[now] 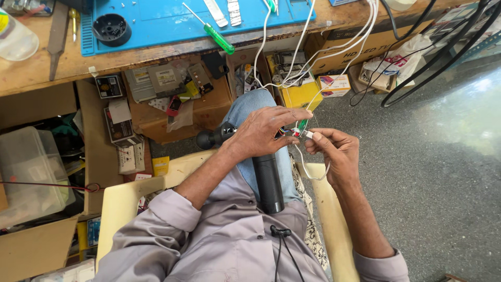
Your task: The person connects a white cable to a small green circuit board, then places the board into a black cylindrical housing. They use a green-handled screwdriver to tighten screws on the housing while seated at a cluttered electronics workbench.
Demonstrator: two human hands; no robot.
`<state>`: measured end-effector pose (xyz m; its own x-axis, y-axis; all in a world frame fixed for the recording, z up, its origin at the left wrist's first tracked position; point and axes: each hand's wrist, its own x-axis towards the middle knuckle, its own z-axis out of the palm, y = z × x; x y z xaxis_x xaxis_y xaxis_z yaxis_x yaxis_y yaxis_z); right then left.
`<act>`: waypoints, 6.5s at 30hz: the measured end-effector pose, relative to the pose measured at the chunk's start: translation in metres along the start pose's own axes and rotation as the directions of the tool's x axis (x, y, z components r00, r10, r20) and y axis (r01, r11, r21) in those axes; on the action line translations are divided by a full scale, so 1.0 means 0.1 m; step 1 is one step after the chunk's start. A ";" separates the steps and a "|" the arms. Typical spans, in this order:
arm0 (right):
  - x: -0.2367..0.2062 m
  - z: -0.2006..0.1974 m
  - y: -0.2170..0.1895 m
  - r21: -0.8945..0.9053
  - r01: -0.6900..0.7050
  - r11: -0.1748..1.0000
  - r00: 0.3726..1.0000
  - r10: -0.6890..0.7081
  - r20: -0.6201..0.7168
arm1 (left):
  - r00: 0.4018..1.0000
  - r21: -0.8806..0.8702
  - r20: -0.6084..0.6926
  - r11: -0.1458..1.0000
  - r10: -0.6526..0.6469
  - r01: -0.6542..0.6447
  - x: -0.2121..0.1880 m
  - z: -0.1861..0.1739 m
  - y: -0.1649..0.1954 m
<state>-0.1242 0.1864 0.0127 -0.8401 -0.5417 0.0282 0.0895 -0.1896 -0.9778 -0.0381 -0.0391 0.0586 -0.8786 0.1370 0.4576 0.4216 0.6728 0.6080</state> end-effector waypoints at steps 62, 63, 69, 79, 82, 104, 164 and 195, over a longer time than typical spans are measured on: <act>-0.52 0.02 0.11 0.091 0.035 0.995 0.999 -0.033 -0.017 | 0.918 -0.342 -0.192 0.900 -0.347 0.269 -0.51 0.01 0.38; -0.56 0.04 0.12 0.091 0.030 0.995 1.000 -0.029 -0.011 | 0.923 -0.357 -0.191 0.899 -0.335 0.252 -0.55 0.04 0.41; -0.71 0.18 0.19 0.056 0.005 0.998 0.999 -0.008 0.051 | 0.935 -0.367 -0.230 0.914 -0.269 0.173 -0.64 0.19 0.48; -0.73 0.22 0.26 -0.059 0.030 0.998 0.999 -0.029 0.014 | 0.930 -0.348 -0.270 0.926 -0.251 0.149 -0.64 0.29 0.39; -0.65 0.24 0.21 -0.029 0.131 0.991 0.990 -0.133 -0.048 | 0.918 -0.380 -0.263 0.906 -0.297 0.184 -0.63 0.29 0.40; -0.36 0.07 0.27 -0.072 0.226 0.971 0.973 -0.222 0.068 | 0.874 -0.615 -0.146 0.735 -0.463 0.287 -0.66 0.28 0.35; -0.30 0.36 0.07 -0.132 0.086 0.988 0.995 -0.079 0.056 | 0.816 -0.686 -0.153 0.654 -0.557 0.318 -0.47 0.49 0.37; -0.27 0.32 0.09 -0.136 0.062 0.989 0.996 -0.052 0.075 | 0.855 -0.612 -0.165 0.731 -0.491 0.302 -0.42 0.46 0.41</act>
<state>-0.0839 0.1731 0.0096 -0.8011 -0.5910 0.0942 -0.0361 -0.1095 -0.9933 0.0057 0.0163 0.0350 -0.9215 -0.3330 0.1999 0.1807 0.0880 0.9796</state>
